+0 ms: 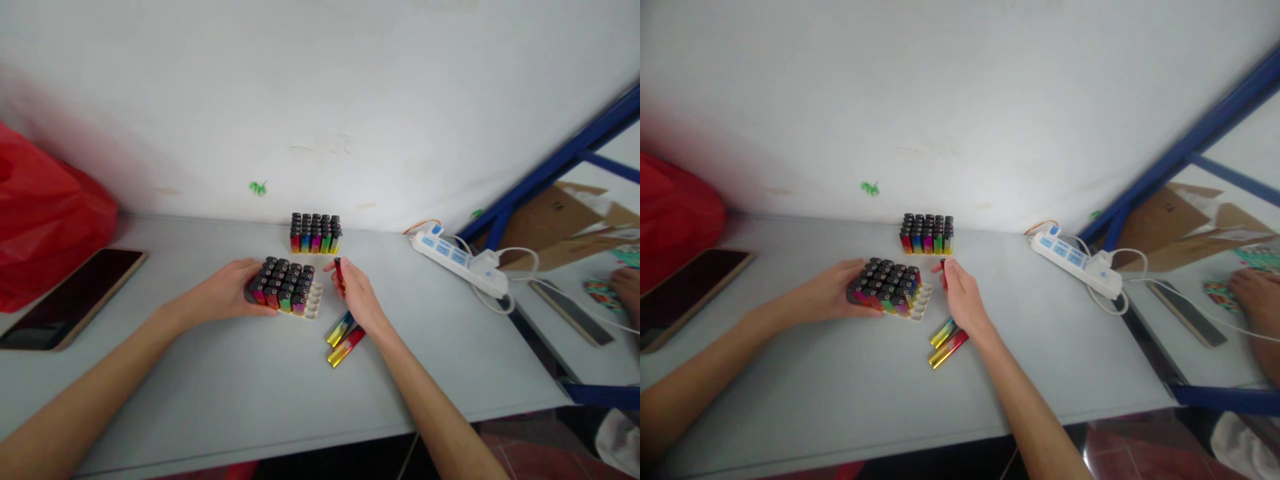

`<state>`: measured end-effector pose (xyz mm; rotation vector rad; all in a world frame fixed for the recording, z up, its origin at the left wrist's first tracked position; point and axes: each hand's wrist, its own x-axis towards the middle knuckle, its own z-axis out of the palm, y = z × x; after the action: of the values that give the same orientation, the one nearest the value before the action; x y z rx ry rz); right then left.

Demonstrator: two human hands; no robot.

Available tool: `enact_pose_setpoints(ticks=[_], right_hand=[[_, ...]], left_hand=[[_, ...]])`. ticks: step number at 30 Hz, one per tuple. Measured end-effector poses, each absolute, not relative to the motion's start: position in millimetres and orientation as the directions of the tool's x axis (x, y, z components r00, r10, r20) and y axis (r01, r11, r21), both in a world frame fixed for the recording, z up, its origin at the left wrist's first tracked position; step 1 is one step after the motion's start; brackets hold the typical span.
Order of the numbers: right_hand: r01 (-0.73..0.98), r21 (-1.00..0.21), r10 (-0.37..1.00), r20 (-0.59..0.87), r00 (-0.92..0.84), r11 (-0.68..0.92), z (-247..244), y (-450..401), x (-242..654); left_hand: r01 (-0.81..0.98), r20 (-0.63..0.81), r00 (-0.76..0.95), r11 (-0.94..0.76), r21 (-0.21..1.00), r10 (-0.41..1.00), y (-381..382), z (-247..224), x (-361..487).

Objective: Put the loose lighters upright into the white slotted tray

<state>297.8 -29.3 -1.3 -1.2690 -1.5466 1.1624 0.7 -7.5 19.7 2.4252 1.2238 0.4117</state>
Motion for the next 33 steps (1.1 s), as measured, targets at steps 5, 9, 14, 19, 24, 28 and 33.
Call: enact_pose_setpoints(ticks=[5, 9, 14, 19, 24, 28, 33], right_hand=[[0.267, -0.949, 0.979, 0.131, -0.156, 0.169, 5, -31, 303], [0.176, -0.963, 0.973, 0.179, -0.148, 0.204, 6, -31, 304], [0.081, -0.981, 0.975, 0.165, -0.151, 0.179, 2, -33, 296], [0.369, -0.882, 0.951, 0.226, -0.213, 0.292, 3, -35, 294], [0.506, -0.754, 0.889, 0.227, -0.398, 0.419, 8, -33, 299], [0.545, -0.668, 0.839, 0.234, -0.492, 0.506, 15, -33, 306], [0.541, -0.689, 0.834, 0.172, -0.524, 0.482, 31, -35, 346]], left_hand=[[0.711, 0.067, 0.567, -0.529, 0.463, 0.821, -7, 19, 1], [0.707, 0.071, 0.571, -0.533, 0.466, 0.818, -8, 18, 0], [0.700, 0.089, 0.571, -0.541, 0.466, 0.816, -9, 19, 1], [0.709, 0.093, 0.565, -0.540, 0.454, 0.820, -11, 21, 3], [0.717, 0.081, 0.563, -0.535, 0.446, 0.823, -12, 21, 3], [0.712, 0.099, 0.569, -0.549, 0.437, 0.816, -12, 20, 2], [0.713, 0.102, 0.569, -0.551, 0.434, 0.816, -13, 18, 1]])
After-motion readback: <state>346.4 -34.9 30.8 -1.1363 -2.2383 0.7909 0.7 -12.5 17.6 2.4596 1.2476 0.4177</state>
